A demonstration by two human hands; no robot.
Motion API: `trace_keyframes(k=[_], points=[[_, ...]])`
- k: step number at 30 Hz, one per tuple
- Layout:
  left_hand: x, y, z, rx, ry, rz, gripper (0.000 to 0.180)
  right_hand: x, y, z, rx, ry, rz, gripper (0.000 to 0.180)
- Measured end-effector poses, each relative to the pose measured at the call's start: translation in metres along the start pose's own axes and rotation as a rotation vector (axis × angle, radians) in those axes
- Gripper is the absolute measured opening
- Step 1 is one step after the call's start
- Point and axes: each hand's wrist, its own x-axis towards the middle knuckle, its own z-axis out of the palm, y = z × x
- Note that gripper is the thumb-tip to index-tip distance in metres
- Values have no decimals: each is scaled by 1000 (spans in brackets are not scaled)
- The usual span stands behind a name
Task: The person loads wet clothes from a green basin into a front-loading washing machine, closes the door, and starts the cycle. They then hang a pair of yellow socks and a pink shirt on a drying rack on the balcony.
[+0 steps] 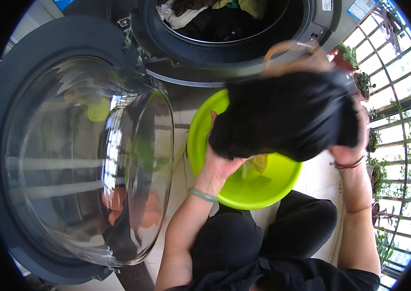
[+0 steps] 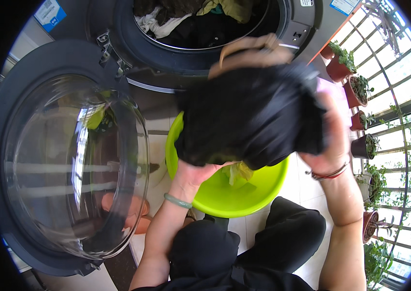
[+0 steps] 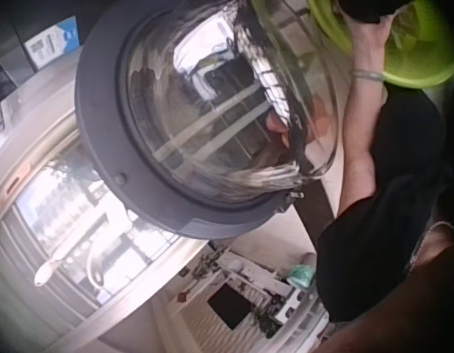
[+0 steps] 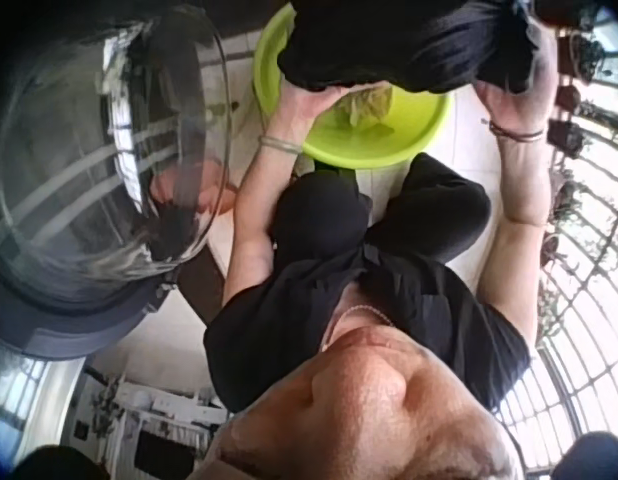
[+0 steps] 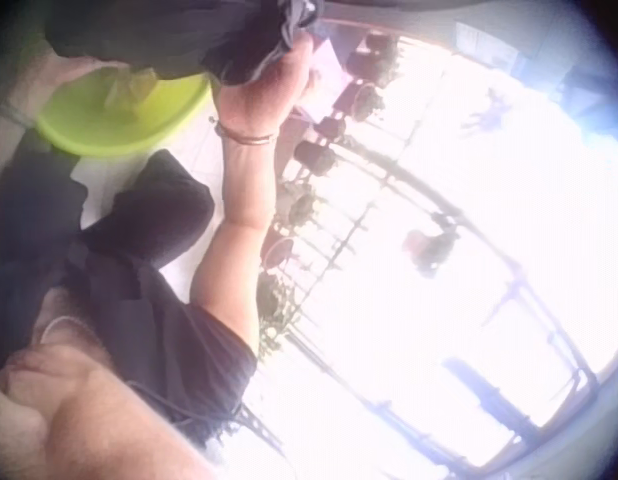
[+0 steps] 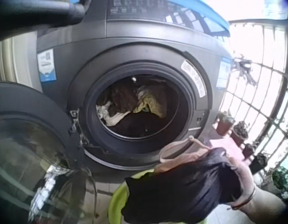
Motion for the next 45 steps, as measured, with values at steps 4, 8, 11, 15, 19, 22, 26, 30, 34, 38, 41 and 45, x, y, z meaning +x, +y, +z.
trace_keyframes(k=[4, 8, 11, 15, 19, 22, 26, 30, 34, 38, 41, 45], points=[[12, -3, 9, 27, 81, 59, 75, -12, 47, -16, -538, 257, 264, 80], [11, -10, 8, -20, 60, -32, 71, -24, 94, -58, -934, 60, 324, 111], [2, -11, 13, 278, 295, 4, 63, -15, 119, -51, -584, 111, 331, 104], [0, 6, 21, 772, 412, 87, 68, -16, 143, -54, 185, 337, 461, 59], [-10, 17, 47, 1209, 371, 213, 86, 13, 146, -30, 291, 236, 323, 54], [2, 28, 74, 1138, 291, 435, 76, 48, 125, -24, 281, 139, 265, 51], [57, 39, 94, 1102, 192, 952, 58, 179, 89, -65, 814, -324, 117, 57], [65, 34, 101, 1084, 193, 793, 51, 275, 3, -47, 345, 179, -234, 57], [37, 34, 70, 978, 452, 574, 43, 234, 15, -54, -176, 337, -93, 53], [24, 27, 33, 858, 548, 540, 36, 138, 55, -54, -896, 169, 354, 29], [24, 20, 24, 990, 612, 430, 33, 91, 122, -125, -1125, -600, 825, 32], [16, 17, 22, 929, 609, 416, 29, 40, 200, -119, -2001, -1391, 863, 41]])
